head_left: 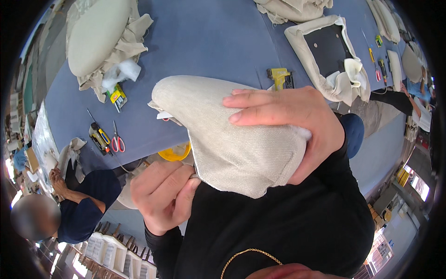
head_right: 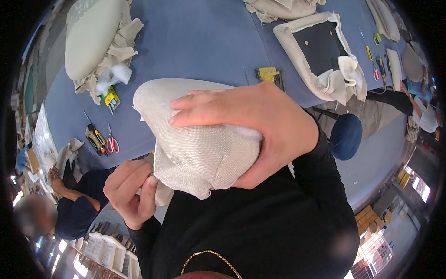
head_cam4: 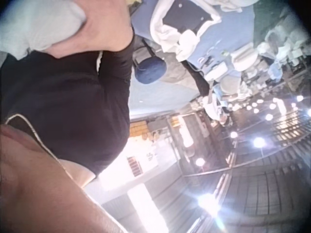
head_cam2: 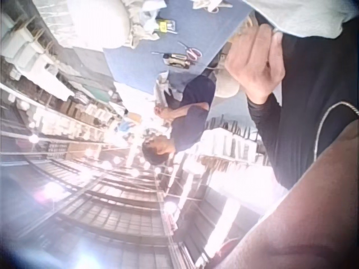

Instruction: The person is upholstering chair seats by fitting fabric covers over foam cushions. They use a staple gun to secure the fabric to the underside of the seat frames and a screwdriver to tuck the fabric edges into the seams. The process involves repeated stretching, stapling, and tucking of the fabric to ensure a tight fit.

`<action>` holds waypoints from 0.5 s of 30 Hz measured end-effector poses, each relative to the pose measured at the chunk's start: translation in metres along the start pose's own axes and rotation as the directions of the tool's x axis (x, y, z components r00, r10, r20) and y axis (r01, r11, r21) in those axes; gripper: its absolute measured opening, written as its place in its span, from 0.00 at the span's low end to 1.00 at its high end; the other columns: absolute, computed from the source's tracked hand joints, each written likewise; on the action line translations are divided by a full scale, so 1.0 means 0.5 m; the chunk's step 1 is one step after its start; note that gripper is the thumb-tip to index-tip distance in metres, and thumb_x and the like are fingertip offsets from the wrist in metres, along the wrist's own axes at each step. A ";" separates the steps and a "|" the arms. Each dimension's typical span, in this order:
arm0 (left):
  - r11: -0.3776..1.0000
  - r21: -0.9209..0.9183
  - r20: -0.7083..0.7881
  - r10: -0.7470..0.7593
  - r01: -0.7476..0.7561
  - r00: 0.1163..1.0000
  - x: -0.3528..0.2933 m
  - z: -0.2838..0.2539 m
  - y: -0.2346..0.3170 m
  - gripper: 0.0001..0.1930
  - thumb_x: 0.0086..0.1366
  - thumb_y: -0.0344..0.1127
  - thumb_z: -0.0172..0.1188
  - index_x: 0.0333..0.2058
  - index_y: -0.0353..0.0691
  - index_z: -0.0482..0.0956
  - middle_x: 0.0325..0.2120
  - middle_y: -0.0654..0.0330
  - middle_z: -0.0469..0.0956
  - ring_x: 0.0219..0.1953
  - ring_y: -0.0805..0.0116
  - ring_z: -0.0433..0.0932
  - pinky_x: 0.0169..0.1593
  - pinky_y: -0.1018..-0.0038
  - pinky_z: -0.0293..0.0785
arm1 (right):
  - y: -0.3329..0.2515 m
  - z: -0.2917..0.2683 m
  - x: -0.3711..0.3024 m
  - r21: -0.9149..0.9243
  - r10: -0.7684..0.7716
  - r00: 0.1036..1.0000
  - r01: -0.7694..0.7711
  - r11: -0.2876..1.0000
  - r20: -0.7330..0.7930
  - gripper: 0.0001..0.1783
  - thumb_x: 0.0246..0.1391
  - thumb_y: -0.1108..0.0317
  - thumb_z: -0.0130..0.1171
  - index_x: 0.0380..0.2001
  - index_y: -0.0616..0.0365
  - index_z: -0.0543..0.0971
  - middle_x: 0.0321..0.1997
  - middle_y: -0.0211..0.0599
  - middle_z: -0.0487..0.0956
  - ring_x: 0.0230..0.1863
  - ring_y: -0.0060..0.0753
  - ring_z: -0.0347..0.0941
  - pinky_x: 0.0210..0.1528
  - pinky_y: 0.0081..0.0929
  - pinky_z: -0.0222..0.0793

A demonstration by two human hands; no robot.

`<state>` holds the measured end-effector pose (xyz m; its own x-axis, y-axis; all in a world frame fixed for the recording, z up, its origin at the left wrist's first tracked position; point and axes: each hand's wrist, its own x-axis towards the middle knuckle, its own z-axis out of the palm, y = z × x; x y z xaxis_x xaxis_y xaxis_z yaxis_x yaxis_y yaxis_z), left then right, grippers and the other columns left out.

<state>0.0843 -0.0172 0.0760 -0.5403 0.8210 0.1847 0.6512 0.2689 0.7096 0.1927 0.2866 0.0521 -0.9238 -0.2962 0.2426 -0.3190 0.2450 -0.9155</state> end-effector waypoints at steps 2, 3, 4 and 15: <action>1.000 -0.007 0.013 0.002 -0.002 1.000 0.000 -0.004 -0.009 0.07 0.53 0.29 0.72 0.31 0.35 0.86 0.26 0.56 0.82 0.23 0.59 0.78 0.29 0.69 0.72 | -0.001 0.003 0.001 0.008 0.002 1.000 -0.002 1.000 -0.013 0.53 0.28 0.58 0.86 0.62 0.70 0.79 0.68 0.66 0.76 0.68 0.59 0.77 0.72 0.48 0.69; 1.000 -0.010 0.020 0.003 -0.003 1.000 0.001 -0.005 -0.011 0.07 0.54 0.30 0.72 0.31 0.35 0.86 0.26 0.56 0.82 0.23 0.59 0.78 0.29 0.69 0.72 | -0.002 0.006 0.000 0.014 0.005 1.000 -0.005 1.000 -0.021 0.53 0.28 0.58 0.86 0.61 0.70 0.79 0.68 0.67 0.76 0.67 0.59 0.77 0.72 0.48 0.69; 1.000 -0.029 0.015 -0.002 0.003 1.000 0.004 -0.002 -0.014 0.07 0.54 0.30 0.72 0.31 0.35 0.86 0.27 0.56 0.83 0.24 0.59 0.78 0.29 0.69 0.72 | -0.003 0.007 0.000 0.014 0.008 1.000 -0.007 1.000 -0.023 0.53 0.27 0.59 0.86 0.61 0.70 0.79 0.67 0.67 0.76 0.67 0.59 0.78 0.72 0.49 0.69; 0.995 -0.021 -0.034 -0.098 0.097 0.995 -0.015 0.022 -0.007 0.06 0.57 0.29 0.71 0.33 0.33 0.86 0.27 0.54 0.83 0.27 0.57 0.81 0.33 0.69 0.75 | 0.022 0.002 0.001 0.075 -0.071 0.994 0.077 0.994 -0.082 0.51 0.27 0.61 0.85 0.59 0.72 0.80 0.63 0.64 0.80 0.69 0.58 0.76 0.72 0.51 0.69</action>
<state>0.0918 -0.0185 0.0645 -0.6193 0.7730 0.1378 0.5844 0.3366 0.7384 0.1891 0.2885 0.0419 -0.9131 -0.2363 0.3323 -0.3724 0.1511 -0.9157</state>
